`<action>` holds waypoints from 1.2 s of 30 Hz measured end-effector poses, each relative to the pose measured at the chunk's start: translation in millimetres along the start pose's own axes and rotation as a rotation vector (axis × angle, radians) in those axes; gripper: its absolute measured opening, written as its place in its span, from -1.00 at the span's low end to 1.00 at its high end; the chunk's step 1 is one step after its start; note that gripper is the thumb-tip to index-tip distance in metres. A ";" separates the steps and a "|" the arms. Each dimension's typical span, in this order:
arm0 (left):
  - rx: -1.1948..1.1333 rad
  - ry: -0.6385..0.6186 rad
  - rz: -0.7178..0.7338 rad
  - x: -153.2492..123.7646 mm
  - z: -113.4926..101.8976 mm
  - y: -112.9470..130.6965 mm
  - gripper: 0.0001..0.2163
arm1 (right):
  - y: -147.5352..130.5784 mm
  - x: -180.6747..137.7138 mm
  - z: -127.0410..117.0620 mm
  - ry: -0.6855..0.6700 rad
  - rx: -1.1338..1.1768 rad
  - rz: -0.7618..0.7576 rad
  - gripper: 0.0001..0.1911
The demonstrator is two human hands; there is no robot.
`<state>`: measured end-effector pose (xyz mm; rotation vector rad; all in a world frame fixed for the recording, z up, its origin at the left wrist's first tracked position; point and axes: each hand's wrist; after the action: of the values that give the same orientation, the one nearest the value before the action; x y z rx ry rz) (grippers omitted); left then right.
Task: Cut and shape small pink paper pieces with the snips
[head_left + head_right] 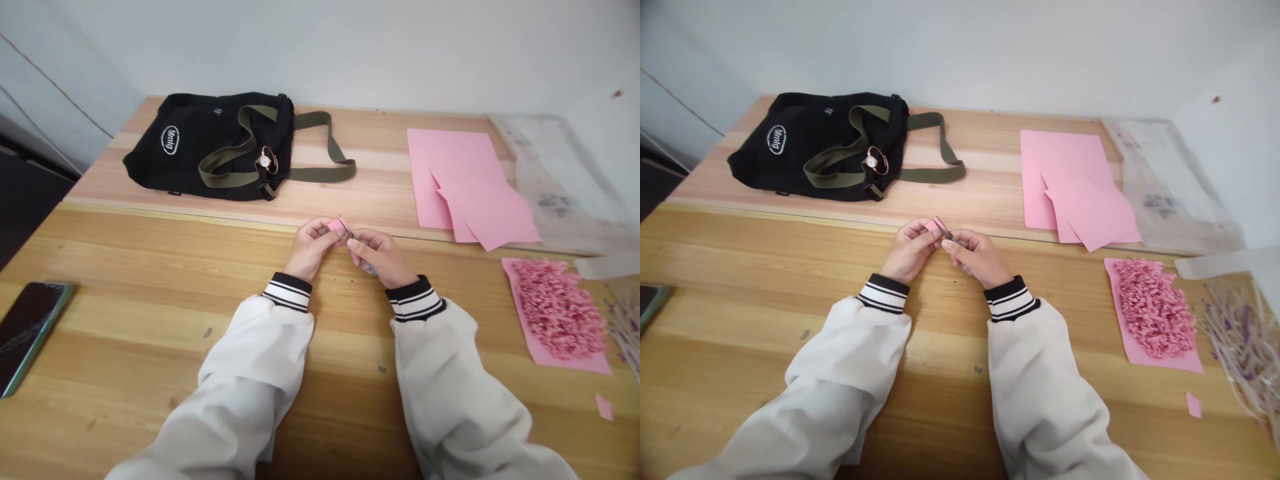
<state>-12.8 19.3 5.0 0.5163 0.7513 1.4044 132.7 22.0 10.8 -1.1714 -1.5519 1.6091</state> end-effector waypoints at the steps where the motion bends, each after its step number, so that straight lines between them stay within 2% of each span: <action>1: -0.001 -0.001 -0.001 0.0 0.0 0.0 -0.73 | 0.0 0.1 0.0 0.000 0.001 0.000 -0.57; 36: 0.014 -0.012 -0.001 0.5 -1.0 -0.5 -0.73 | 0.9 -0.1 0.3 0.002 0.014 -0.001 -0.58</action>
<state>-13.2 19.5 3.9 0.5342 0.7519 1.3946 132.7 21.6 10.0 -1.1643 -1.5371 1.6159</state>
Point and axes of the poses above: each hand's wrist, its own x-axis towards the middle knuckle, its own z-axis out of the palm, y = z × x, and after that the axes turned 12 degrees about -x, right-handed
